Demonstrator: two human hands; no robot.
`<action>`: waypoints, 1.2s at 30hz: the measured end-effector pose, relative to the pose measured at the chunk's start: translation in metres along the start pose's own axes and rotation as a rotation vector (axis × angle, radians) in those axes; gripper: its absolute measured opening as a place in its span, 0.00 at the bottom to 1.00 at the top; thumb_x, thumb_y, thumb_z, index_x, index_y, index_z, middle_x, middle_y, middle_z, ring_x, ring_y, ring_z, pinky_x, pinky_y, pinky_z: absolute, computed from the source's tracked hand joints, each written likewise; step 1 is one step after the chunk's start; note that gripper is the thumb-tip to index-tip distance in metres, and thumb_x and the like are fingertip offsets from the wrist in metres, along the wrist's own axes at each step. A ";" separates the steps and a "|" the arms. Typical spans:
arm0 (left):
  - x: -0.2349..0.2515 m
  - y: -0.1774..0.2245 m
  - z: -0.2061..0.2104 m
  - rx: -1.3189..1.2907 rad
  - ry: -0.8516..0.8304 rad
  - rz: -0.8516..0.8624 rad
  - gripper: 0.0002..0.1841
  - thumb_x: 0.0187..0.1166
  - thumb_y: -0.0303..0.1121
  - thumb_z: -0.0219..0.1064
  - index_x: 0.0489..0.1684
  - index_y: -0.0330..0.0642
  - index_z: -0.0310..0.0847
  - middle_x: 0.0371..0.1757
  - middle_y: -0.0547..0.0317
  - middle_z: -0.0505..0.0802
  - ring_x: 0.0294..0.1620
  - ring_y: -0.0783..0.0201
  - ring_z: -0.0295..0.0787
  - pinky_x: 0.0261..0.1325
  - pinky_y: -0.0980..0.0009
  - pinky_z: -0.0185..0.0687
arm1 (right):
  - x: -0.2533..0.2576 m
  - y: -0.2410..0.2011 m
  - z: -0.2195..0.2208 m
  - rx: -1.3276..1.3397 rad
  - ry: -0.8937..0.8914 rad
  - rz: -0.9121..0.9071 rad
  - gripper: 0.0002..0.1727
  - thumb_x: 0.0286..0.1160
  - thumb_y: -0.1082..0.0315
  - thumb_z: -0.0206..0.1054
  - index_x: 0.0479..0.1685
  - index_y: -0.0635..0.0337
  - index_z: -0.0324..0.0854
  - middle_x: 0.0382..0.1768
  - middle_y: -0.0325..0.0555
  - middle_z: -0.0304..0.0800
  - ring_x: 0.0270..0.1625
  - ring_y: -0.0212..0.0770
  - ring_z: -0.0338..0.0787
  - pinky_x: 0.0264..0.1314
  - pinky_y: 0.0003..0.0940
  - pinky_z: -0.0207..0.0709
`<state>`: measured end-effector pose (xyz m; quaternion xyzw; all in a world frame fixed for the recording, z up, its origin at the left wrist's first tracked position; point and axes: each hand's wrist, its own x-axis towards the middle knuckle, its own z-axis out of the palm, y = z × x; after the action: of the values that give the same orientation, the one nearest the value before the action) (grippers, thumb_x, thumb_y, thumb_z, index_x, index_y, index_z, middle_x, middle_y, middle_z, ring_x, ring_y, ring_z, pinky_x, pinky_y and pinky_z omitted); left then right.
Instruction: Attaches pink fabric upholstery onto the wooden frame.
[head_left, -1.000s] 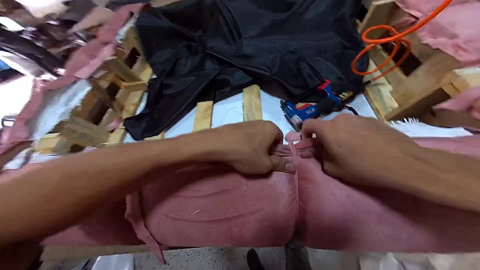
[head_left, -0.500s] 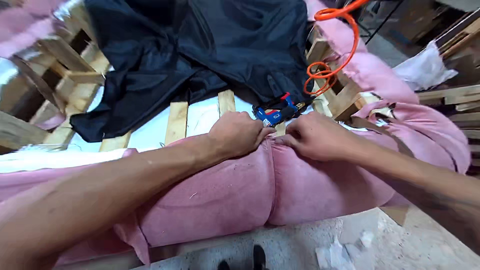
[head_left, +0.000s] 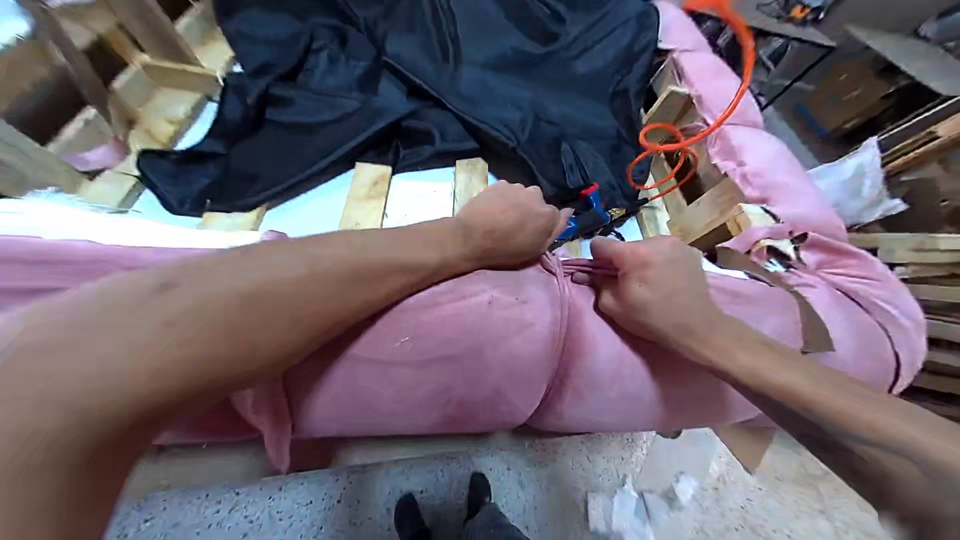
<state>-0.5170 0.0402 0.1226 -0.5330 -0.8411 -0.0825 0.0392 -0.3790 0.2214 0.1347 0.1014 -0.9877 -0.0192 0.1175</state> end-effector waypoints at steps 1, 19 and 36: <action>0.000 0.004 -0.004 0.006 -0.049 -0.025 0.30 0.94 0.48 0.41 0.27 0.38 0.82 0.28 0.44 0.88 0.37 0.40 0.90 0.35 0.42 0.81 | -0.001 -0.002 -0.001 -0.008 -0.023 0.022 0.10 0.66 0.57 0.71 0.25 0.50 0.80 0.15 0.44 0.78 0.22 0.54 0.85 0.19 0.54 0.69; -0.039 -0.002 -0.009 -0.018 -0.063 -0.083 0.29 0.85 0.59 0.57 0.22 0.44 0.80 0.17 0.57 0.81 0.23 0.51 0.85 0.26 0.46 0.77 | 0.020 0.005 0.016 0.156 -0.069 -0.165 0.14 0.71 0.56 0.65 0.21 0.51 0.80 0.17 0.48 0.80 0.27 0.58 0.87 0.20 0.57 0.70; -0.043 0.007 0.007 0.156 0.295 -0.428 0.25 0.85 0.51 0.55 0.20 0.44 0.82 0.24 0.49 0.88 0.34 0.43 0.91 0.32 0.41 0.79 | 0.048 -0.005 0.013 0.232 -0.270 -0.007 0.13 0.62 0.64 0.78 0.30 0.66 0.82 0.38 0.61 0.86 0.45 0.63 0.89 0.40 0.65 0.81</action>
<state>-0.4920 0.0063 0.1098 -0.3208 -0.9237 -0.1004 0.1840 -0.4267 0.2074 0.1324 0.1143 -0.9897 0.0810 -0.0288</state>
